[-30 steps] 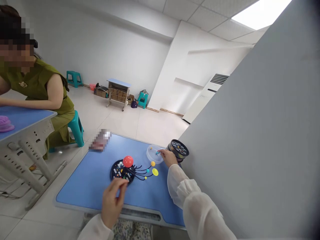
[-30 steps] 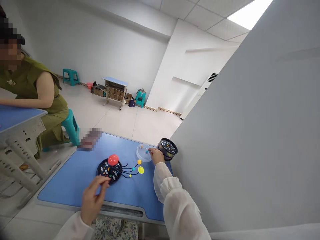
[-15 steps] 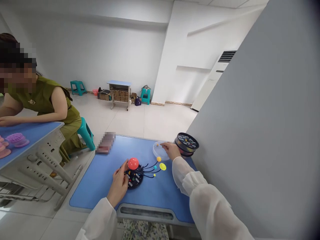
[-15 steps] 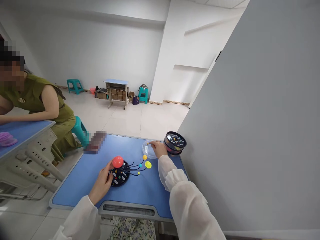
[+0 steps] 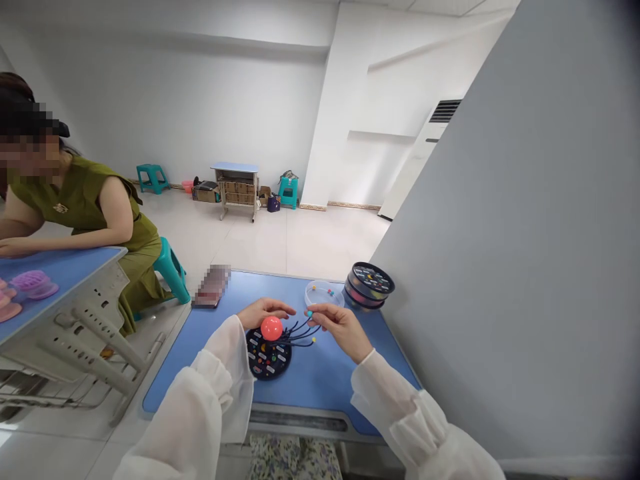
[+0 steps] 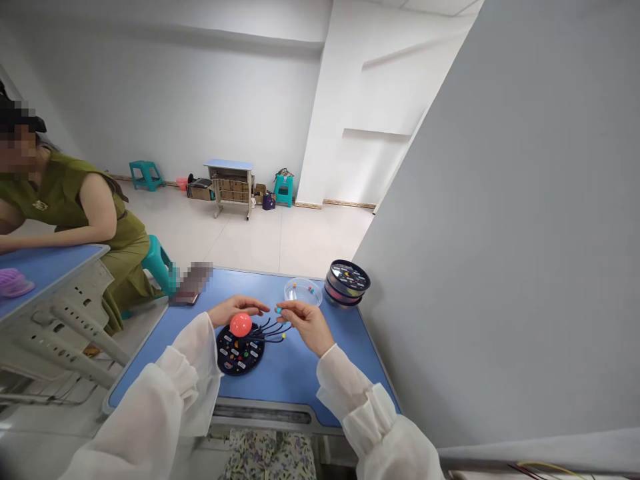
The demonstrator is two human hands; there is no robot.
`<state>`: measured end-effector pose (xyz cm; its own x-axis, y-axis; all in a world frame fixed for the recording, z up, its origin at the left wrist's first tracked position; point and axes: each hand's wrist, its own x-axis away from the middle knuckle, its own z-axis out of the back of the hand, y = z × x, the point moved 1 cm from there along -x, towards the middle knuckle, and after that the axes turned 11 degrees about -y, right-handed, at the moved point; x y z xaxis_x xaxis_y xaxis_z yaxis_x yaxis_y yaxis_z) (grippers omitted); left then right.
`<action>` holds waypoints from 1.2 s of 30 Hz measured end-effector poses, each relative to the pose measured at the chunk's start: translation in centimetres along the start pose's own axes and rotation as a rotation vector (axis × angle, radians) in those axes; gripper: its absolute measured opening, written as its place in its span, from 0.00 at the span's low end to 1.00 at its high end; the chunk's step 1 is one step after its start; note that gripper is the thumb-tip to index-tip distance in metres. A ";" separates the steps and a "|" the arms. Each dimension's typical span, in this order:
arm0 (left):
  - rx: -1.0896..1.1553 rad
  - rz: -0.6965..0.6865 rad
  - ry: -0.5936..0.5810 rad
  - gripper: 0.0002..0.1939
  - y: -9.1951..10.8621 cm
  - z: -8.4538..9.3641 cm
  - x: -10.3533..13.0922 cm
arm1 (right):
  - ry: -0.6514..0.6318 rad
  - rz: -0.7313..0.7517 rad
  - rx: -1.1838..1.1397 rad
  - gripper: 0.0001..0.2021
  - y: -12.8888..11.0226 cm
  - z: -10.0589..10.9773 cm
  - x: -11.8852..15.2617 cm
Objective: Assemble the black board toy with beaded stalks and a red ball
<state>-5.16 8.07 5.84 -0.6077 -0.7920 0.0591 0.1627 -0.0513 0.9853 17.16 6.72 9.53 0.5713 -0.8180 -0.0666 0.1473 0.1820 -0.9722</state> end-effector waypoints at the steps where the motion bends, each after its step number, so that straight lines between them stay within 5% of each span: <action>1: 0.037 0.002 -0.071 0.15 -0.1 0.0 -0.8 | -0.004 -0.014 -0.015 0.17 0.0 -0.2 0.1; 8: 0.124 -0.020 -0.228 0.14 -1.7 -1.2 -2.4 | -0.006 -0.068 -0.071 0.19 0.4 -0.6 0.5; 16: 0.237 -0.058 -0.159 0.18 -3.0 -2.0 -2.3 | 0.030 0.017 0.375 0.10 0.8 -1.2 -0.6; 21: 0.280 -0.069 -0.151 0.18 -2.8 -2.2 -2.1 | -0.071 0.044 0.698 0.10 0.1 -1.7 -1.4; 36: 0.329 -0.033 -0.130 0.18 -3.2 -2.1 -2.0 | -0.109 -0.040 0.941 0.10 -0.8 -2.0 -2.0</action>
<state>-2.83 8.51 2.23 -0.7058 -0.7080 0.0256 -0.1047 0.1399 0.9846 14.28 7.11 9.95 0.6168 -0.7865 0.0302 0.7317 0.5588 -0.3904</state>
